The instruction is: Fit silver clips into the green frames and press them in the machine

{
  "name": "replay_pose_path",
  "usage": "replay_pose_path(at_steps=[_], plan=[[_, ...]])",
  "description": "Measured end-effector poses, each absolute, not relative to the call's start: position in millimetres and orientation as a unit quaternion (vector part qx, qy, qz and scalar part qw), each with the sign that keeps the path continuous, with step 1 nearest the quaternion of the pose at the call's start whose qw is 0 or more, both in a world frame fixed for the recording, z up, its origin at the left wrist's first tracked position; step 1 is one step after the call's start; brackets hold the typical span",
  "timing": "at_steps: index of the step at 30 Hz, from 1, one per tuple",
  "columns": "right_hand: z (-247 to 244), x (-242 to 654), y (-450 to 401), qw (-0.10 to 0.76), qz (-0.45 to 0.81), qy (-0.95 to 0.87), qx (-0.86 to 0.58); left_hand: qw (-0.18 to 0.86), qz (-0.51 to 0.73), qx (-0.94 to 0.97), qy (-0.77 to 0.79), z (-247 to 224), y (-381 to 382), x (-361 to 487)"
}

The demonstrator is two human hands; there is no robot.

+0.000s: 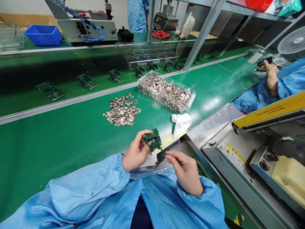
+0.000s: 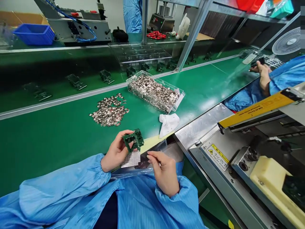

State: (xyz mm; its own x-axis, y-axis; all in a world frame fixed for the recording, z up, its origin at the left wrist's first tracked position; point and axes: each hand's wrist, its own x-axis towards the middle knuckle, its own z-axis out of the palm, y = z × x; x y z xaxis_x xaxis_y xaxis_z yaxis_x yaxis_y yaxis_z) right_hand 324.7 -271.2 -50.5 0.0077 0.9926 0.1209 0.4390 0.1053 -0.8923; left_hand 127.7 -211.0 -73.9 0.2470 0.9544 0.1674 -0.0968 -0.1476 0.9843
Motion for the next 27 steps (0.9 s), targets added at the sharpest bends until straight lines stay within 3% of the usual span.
replay_pose_path(at_steps=[6,14,19,27], plan=[[-45.3,290.0,-244.2,0.531,0.2,-0.614,-0.549,0.513,0.492,0.595,0.376,-70.3,-214.0,127.5],[-53.9,261.5,-237.3,0.512,0.189,-0.6,-0.585,0.52,0.473,0.61,0.365,-67.0,-219.1,128.1],[-59.8,260.5,-234.8,0.527,0.286,-0.535,-0.595,0.48,0.459,0.633,0.398,-65.8,-219.4,127.3],[-58.8,265.9,-233.3,0.612,0.538,-0.365,-0.451,0.478,0.435,0.656,0.388,-63.8,-224.0,129.7]])
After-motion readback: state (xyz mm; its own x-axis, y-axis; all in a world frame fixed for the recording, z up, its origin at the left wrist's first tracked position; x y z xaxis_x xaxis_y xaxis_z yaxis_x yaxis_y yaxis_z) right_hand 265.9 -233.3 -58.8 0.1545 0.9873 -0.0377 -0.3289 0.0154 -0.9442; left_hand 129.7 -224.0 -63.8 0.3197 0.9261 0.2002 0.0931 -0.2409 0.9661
